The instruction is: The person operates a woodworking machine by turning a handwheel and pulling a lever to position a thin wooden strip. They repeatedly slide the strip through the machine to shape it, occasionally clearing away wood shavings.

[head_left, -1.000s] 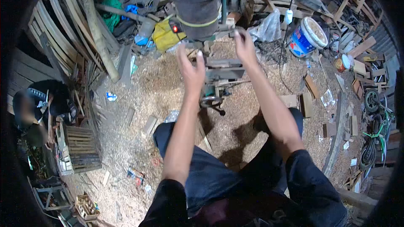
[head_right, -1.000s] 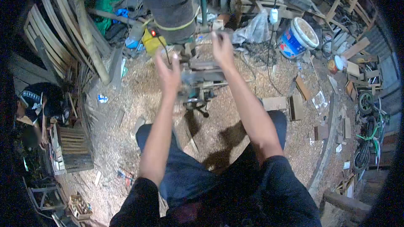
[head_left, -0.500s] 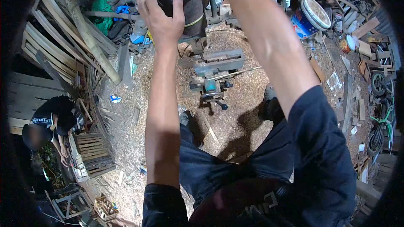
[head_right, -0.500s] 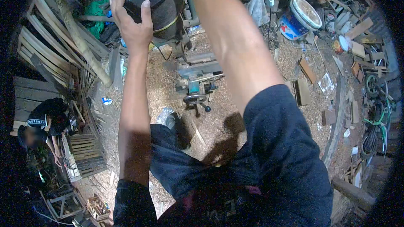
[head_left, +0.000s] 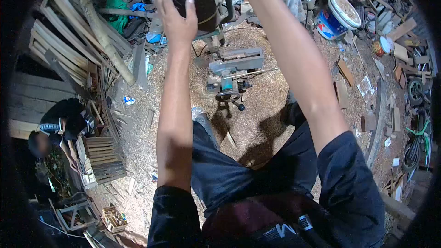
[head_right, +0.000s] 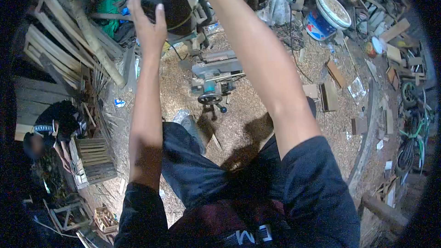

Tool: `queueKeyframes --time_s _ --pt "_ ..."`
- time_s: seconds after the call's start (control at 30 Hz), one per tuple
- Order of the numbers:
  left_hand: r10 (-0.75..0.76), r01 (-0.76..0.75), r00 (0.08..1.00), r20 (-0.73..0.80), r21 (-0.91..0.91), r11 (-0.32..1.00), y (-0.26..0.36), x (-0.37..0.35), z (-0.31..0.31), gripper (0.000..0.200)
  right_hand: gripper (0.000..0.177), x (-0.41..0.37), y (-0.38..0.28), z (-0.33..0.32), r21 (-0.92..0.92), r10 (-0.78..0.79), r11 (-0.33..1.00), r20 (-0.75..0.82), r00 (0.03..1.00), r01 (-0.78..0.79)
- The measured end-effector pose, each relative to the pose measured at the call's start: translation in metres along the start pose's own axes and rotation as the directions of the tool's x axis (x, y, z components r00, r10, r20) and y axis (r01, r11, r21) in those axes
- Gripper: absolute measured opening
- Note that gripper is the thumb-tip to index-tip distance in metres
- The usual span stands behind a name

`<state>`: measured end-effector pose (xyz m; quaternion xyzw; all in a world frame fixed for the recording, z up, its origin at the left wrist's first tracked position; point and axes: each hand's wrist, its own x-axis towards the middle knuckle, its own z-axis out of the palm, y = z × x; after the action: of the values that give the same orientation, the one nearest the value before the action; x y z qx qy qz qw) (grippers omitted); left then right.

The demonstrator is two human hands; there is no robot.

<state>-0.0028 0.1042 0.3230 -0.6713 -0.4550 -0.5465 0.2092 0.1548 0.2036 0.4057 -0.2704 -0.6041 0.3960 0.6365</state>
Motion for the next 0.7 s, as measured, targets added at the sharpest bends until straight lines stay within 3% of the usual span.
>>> queueKeyframes --time_s 0.1,0.27,0.47,0.57,0.63,0.7 --pt "-0.075 0.077 0.995 0.073 -0.025 0.997 0.015 -0.013 -0.01 0.074 0.058 -0.025 0.001 0.003 0.113 -0.014 0.994 0.054 0.998 0.008" --pt "-0.183 0.214 0.94 0.289 -0.08 0.974 0.023 -0.032 -0.029 0.093 0.054 -0.031 -0.001 0.008 0.16 0.031 0.987 -0.005 1.0 -0.03" --pt "-0.221 0.235 0.878 0.424 0.021 0.972 0.017 -0.03 -0.041 0.094 0.055 -0.052 0.019 -0.002 0.071 -0.028 0.997 0.021 0.999 0.027" --pt "-0.247 0.252 0.867 0.433 0.047 0.967 0.024 -0.032 -0.041 0.091 0.053 -0.106 0.003 -0.013 0.031 -0.102 0.995 0.137 0.985 0.099" --pt "-0.264 0.274 0.862 0.433 0.041 0.961 0.027 -0.042 -0.04 0.085 0.039 -0.15 0.003 -0.009 -0.036 -0.206 0.977 0.065 0.976 0.209" --pt "-0.272 0.3 0.859 0.433 0.003 0.954 0.027 -0.057 -0.04 0.081 0.034 -0.202 0.006 -0.011 -0.083 -0.195 0.977 0.014 0.981 0.196"
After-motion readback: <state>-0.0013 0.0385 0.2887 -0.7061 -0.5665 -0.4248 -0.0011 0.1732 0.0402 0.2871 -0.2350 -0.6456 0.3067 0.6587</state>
